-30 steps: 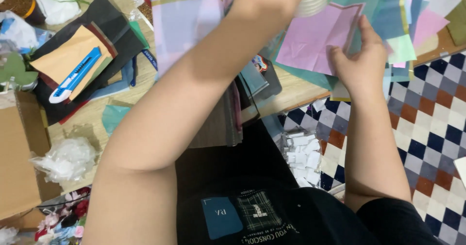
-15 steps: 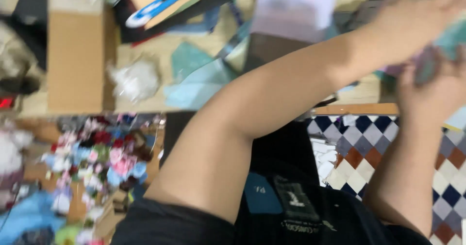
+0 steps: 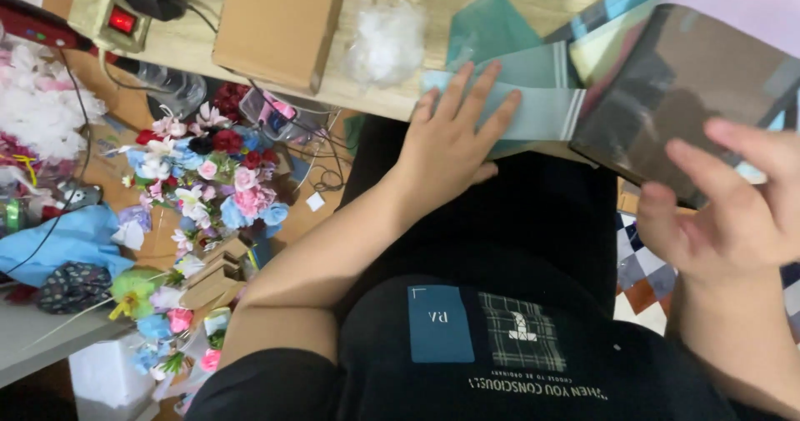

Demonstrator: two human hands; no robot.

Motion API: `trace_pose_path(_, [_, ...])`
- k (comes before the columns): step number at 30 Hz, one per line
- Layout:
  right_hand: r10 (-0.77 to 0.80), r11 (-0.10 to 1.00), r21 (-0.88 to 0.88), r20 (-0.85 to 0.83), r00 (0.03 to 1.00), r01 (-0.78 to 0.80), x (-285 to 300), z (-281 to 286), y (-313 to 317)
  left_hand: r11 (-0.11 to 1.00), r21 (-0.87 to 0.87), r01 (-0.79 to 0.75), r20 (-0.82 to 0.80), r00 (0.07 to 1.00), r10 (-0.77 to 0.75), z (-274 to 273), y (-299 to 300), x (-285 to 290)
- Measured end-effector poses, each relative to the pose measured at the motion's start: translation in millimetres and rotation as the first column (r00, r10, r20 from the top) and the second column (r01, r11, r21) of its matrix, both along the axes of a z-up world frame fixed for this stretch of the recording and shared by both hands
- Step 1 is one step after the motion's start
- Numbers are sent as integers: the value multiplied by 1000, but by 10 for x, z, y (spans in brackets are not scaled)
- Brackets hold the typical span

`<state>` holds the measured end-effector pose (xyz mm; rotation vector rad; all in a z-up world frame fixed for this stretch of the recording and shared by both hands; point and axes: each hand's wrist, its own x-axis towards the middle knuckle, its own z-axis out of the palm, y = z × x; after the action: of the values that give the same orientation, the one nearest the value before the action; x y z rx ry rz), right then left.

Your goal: The person folds a light green piece of paper and then a pink piece of paper on a cluttered table. They then pick up a light blue sheet and walk around the room while holding it.

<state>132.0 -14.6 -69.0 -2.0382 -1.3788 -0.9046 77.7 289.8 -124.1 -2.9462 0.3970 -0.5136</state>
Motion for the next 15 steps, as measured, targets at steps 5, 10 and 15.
trace_pose_path(5, [-30,995,-98,-11,999,29,94,86,516,984,-115,132,160,981,-113,-160,150,173])
trace_pose_path(10, [-72,992,-119,-206,976,48,75,136,509,910,-320,264,250,950,-188,223,413,302])
trace_pose_path(15, [-62,998,6,-371,926,70,65,117,493,453,-855,254,158,958,-239,665,399,81])
